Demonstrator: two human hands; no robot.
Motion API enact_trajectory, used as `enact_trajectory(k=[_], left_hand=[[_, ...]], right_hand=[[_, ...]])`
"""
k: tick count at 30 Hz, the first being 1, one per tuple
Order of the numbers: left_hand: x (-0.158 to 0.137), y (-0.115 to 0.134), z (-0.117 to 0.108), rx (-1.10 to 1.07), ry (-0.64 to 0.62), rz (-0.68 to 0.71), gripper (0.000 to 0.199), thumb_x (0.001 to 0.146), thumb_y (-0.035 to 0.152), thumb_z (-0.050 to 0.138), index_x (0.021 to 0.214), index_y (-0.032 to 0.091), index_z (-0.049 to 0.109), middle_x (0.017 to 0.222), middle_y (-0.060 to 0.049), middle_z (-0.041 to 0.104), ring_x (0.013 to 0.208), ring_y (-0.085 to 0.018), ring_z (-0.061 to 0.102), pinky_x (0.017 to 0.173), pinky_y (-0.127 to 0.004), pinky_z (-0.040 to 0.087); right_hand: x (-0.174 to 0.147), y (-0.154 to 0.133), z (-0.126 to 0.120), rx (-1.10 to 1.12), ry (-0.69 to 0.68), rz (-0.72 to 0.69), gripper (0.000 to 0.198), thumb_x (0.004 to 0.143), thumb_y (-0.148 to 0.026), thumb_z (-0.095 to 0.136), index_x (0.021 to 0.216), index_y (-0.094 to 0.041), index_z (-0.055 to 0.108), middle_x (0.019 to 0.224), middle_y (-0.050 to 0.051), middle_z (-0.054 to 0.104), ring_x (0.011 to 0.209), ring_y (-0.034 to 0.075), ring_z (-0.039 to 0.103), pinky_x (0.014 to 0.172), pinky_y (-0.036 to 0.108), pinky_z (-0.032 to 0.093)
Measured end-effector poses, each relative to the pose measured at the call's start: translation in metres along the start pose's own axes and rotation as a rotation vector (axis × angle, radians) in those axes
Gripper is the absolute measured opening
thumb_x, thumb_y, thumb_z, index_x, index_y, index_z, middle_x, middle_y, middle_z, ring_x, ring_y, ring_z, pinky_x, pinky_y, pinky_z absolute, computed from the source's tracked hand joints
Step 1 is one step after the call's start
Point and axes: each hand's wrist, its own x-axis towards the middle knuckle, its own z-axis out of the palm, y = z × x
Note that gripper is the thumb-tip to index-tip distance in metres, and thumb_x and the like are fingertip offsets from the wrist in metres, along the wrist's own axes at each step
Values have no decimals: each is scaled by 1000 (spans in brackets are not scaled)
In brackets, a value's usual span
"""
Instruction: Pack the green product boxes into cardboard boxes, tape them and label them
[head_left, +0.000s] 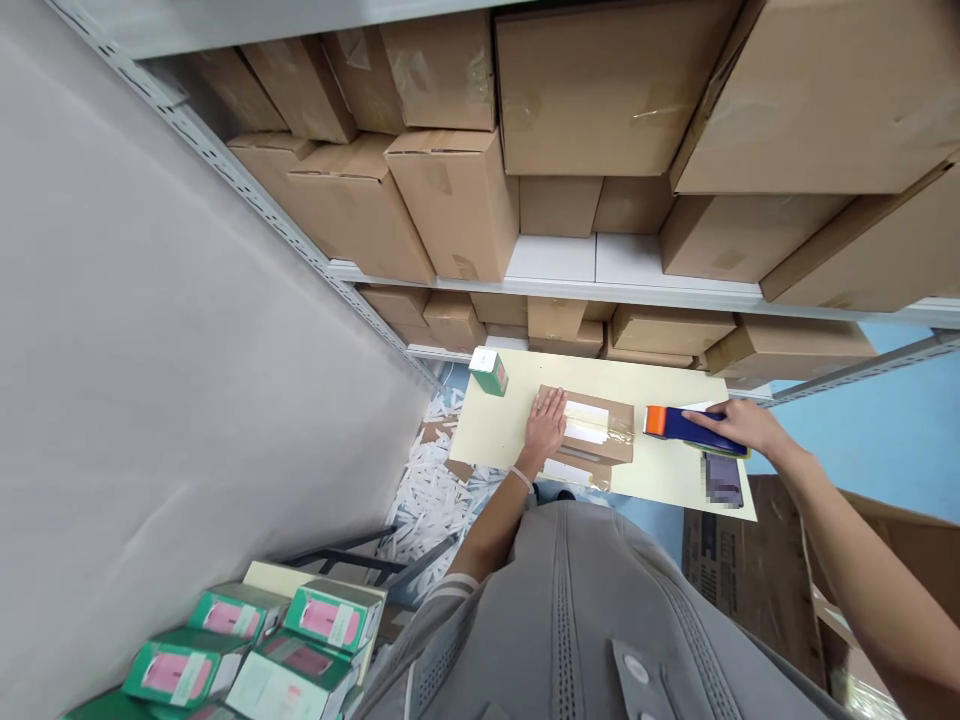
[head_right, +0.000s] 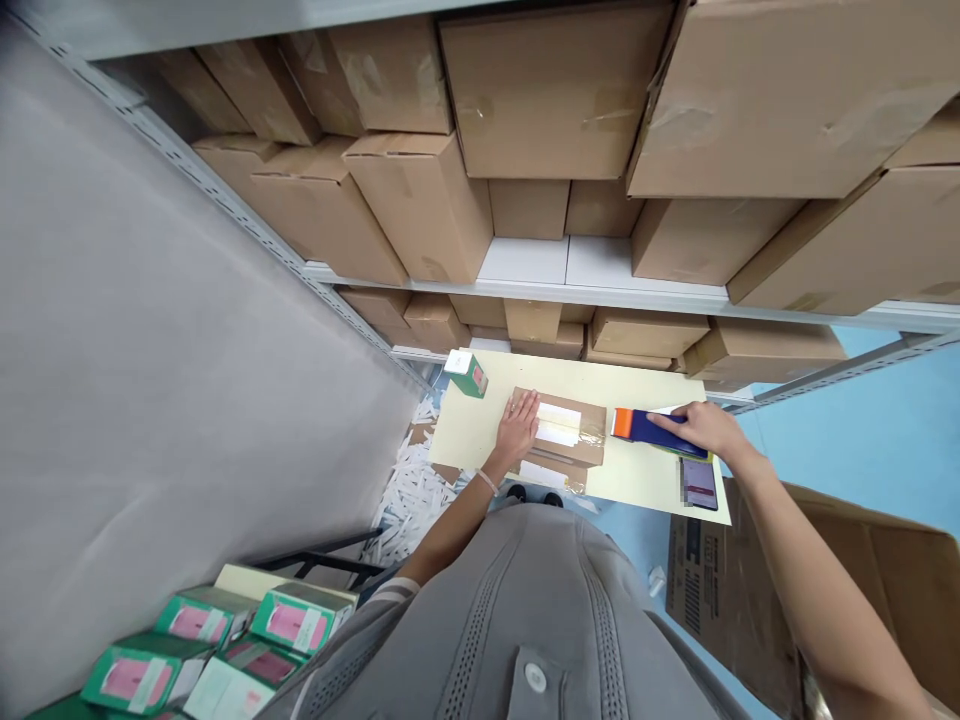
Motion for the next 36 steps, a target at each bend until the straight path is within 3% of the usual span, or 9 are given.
enact_trajectory(k=[8,16,21,29,36], left_hand=[[2,3,6,9,7,14,57,95,27,36,152,24,37,159,-3,35,151,-20,22,127,-43,2],[3,-2,13,419,-75,36,57,101,30,23,157,19,23,163,-1,25,152,-17,16,127,-44,6],[5,5,26,503,-38,62,61,101,35,25,158,14,18,164,-4,21,152,-18,16,128,-43,11],[7,19,37,474,-51,113,58,101,39,29,157,28,20,164,2,19,153,-22,11,126,-54,0],[7,19,36,471,-32,112,57,102,39,29,157,27,22,164,1,20,153,-23,12,126,-57,0]], right_hand=[[3,-16,20,-176,-89,-19,70,85,-78,35,80,-21,76,88,16,74,95,33,67,77,39,46],[27,-32,12,-237,-175,12,71,85,-74,41,90,-14,77,98,21,73,96,36,68,81,43,48],[29,-48,11,-255,-161,23,69,84,-71,48,95,-9,76,100,25,72,97,38,68,79,44,48],[22,-72,15,-186,-76,246,59,81,-65,57,96,-11,76,103,23,72,95,34,70,75,39,50],[24,-44,33,9,-57,435,58,72,-71,62,80,-15,74,90,20,73,89,36,70,70,40,51]])
